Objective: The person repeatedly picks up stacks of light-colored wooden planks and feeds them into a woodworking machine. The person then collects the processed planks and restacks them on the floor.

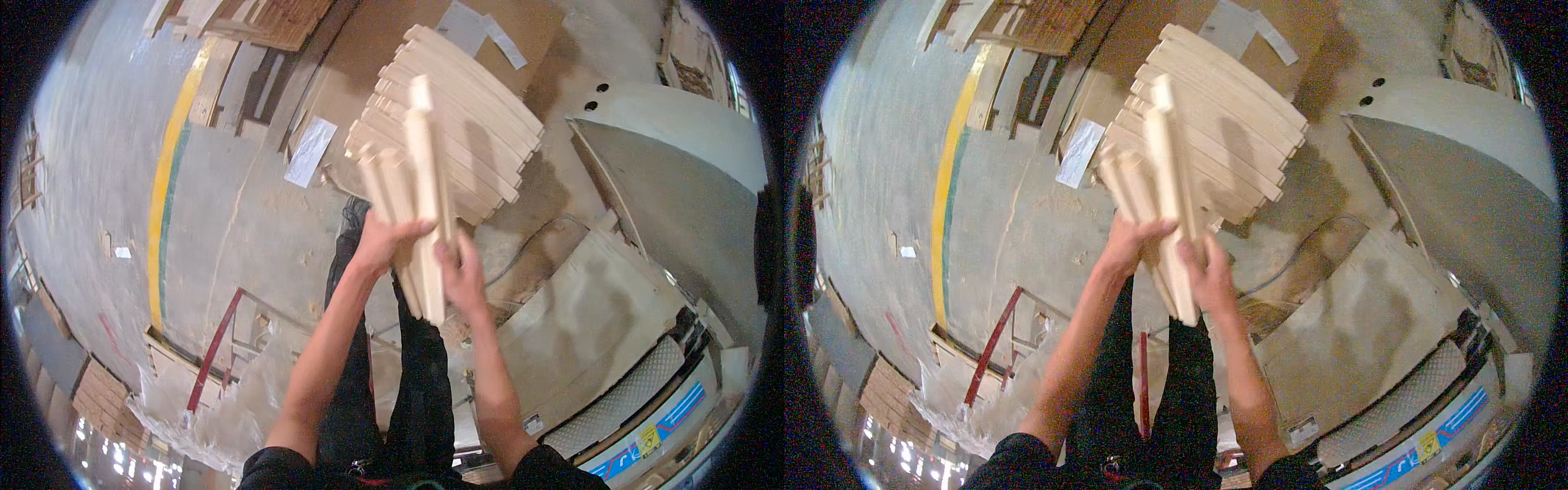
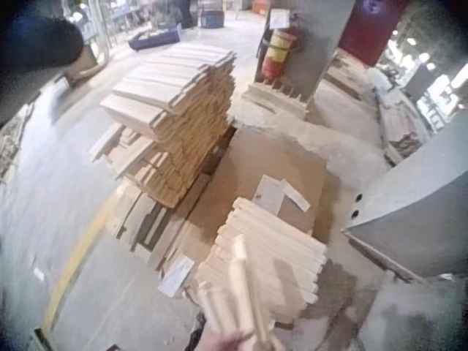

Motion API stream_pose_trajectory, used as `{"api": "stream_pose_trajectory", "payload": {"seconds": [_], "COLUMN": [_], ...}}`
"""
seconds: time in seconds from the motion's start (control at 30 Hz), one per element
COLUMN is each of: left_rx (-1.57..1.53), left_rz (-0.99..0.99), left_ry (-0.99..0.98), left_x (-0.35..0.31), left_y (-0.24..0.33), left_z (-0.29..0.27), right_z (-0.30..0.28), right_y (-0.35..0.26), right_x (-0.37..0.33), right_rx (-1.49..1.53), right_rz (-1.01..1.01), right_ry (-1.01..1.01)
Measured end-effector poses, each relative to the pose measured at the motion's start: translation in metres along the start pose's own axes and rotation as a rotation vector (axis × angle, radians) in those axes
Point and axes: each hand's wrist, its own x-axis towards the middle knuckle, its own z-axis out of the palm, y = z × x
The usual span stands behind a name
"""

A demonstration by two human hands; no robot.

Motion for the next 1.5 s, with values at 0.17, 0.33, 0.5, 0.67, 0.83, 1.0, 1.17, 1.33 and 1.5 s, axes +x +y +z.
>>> {"api": "stream_pose_trajectory", "payload": {"seconds": [0.17,0.33,0.5,0.67,0.83,1.0,1.17,1.33,1.5], "left_rx": [0.518,1.05,1.074,1.163,1.185,1.243,1.308,0.57,0.358], "left_rz": [0.251,0.572,0.757,0.634,0.478,0.661,0.521,0.369,0.284], "left_ry": [0.055,0.278,0.291,0.366,0.202,0.206,0.221,0.068,0.163], "left_x": [0.107,0.174,0.179,0.174,0.168,0.157,0.143,0.131,0.068], "left_y": [0.044,0.038,0.055,0.065,0.056,0.043,0.046,0.048,0.016], "left_z": [0.078,0.089,0.084,0.069,0.05,0.055,0.068,0.028,-0.036], "right_z": [-0.042,-0.013,-0.006,-0.016,-0.015,0.002,0.022,0.051,0.054], "right_y": [0.014,0.048,0.06,0.062,0.057,0.054,0.041,-0.004,-0.024], "right_x": [0.091,0.138,0.118,0.108,0.114,0.103,0.093,0.087,0.1], "right_rx": [0.11,-0.197,-0.133,-0.219,-0.254,-0.217,-0.234,-0.359,-0.298], "right_rz": [-0.141,-0.093,-0.046,-0.094,-0.105,-0.047,0.037,0.285,0.473], "right_ry": [0.317,0.724,0.826,0.808,0.777,0.647,0.611,0.581,0.552]}}
